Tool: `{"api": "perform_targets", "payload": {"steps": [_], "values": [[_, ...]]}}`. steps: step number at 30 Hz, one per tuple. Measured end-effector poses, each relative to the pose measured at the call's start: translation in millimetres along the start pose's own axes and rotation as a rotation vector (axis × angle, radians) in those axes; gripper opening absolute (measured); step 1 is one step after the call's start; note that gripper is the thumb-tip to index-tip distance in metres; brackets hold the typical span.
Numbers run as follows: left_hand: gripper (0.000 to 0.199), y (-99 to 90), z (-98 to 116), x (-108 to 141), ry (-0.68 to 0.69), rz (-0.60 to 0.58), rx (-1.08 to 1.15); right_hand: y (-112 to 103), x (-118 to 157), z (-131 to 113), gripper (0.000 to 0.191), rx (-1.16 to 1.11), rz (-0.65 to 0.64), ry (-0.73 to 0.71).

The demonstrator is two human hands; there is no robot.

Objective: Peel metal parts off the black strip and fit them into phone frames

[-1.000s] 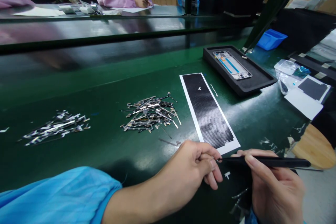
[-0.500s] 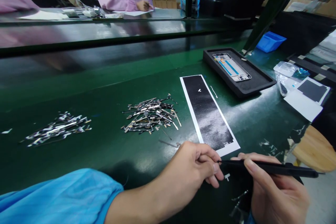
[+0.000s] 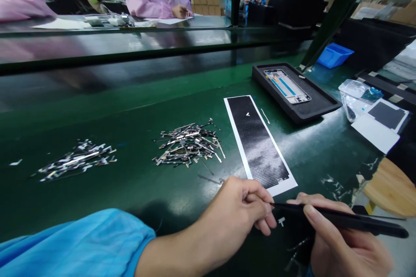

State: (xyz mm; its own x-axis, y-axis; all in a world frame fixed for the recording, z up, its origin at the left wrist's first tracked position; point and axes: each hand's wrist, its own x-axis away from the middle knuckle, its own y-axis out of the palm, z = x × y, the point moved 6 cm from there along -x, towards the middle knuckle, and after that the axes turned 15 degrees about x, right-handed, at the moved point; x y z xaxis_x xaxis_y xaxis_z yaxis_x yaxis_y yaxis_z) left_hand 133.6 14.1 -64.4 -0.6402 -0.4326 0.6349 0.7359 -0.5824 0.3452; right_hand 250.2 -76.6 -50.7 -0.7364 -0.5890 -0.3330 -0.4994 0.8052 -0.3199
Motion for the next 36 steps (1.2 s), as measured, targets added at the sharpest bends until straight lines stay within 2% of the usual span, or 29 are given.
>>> {"api": "perform_targets", "payload": {"steps": [6, 8, 10, 12, 14, 16, 18, 20, 24, 27, 29, 32, 36], "values": [[0.008, -0.8, 0.3, -2.1, 0.040, -0.042, 0.013, -4.3, -1.0, 6.2, 0.010, -0.165, 0.236, 0.187], [0.007, -1.6, 4.7, -0.7, 0.077, -0.046, 0.021, -5.1, -2.0, 6.3, 0.010, -0.217, 0.239, 0.210], [0.007, -2.6, 11.8, 3.9, 0.118, -0.030, 0.019, -7.2, -2.3, 1.2, 0.008, -0.231, 0.213, 0.155], [0.006, -3.8, 21.2, 12.2, 0.175, 0.005, -0.006, -4.8, -0.7, -10.0, 0.003, -0.184, 0.106, 0.031], [0.006, -4.4, 31.1, 23.8, 0.252, 0.041, -0.023, 4.1, 4.5, -26.0, 0.005, -0.070, -0.062, -0.140], [0.006, -4.3, 36.7, 37.0, 0.300, 0.042, 0.034, 17.4, 13.1, -42.0, 0.007, 0.042, -0.232, -0.299], [0.005, -5.3, 37.8, 50.1, 0.318, 0.015, 0.141, 28.8, 21.5, -55.7, 0.010, 0.100, -0.333, -0.402], [0.004, -10.2, 38.1, 63.5, 0.358, 0.001, 0.224, 35.9, 27.9, -68.1, 0.009, 0.087, -0.368, -0.452], [0.007, -28.4, 39.8, 90.5, 0.487, 0.023, 0.301, 41.9, 38.3, -89.6, 0.014, 0.014, -0.348, -0.484], [0.007, -41.7, 38.9, 110.8, 0.534, 0.021, 0.334, 46.3, 45.1, -105.2, 0.018, 0.022, -0.351, -0.515], [0.008, -52.7, 36.6, 125.0, 0.548, 0.038, 0.316, 51.7, 47.8, -116.9, 0.015, 0.066, -0.391, -0.539], [0.004, -75.3, 36.3, 152.0, 0.665, 0.123, 0.082, 67.6, 53.6, -138.9, 0.005, 0.174, -0.571, -0.640], [0.011, -90.6, 37.0, 197.9, 0.958, 0.166, -0.586, 95.2, 70.3, -164.9, 0.013, 0.280, -0.887, -0.794]]}}
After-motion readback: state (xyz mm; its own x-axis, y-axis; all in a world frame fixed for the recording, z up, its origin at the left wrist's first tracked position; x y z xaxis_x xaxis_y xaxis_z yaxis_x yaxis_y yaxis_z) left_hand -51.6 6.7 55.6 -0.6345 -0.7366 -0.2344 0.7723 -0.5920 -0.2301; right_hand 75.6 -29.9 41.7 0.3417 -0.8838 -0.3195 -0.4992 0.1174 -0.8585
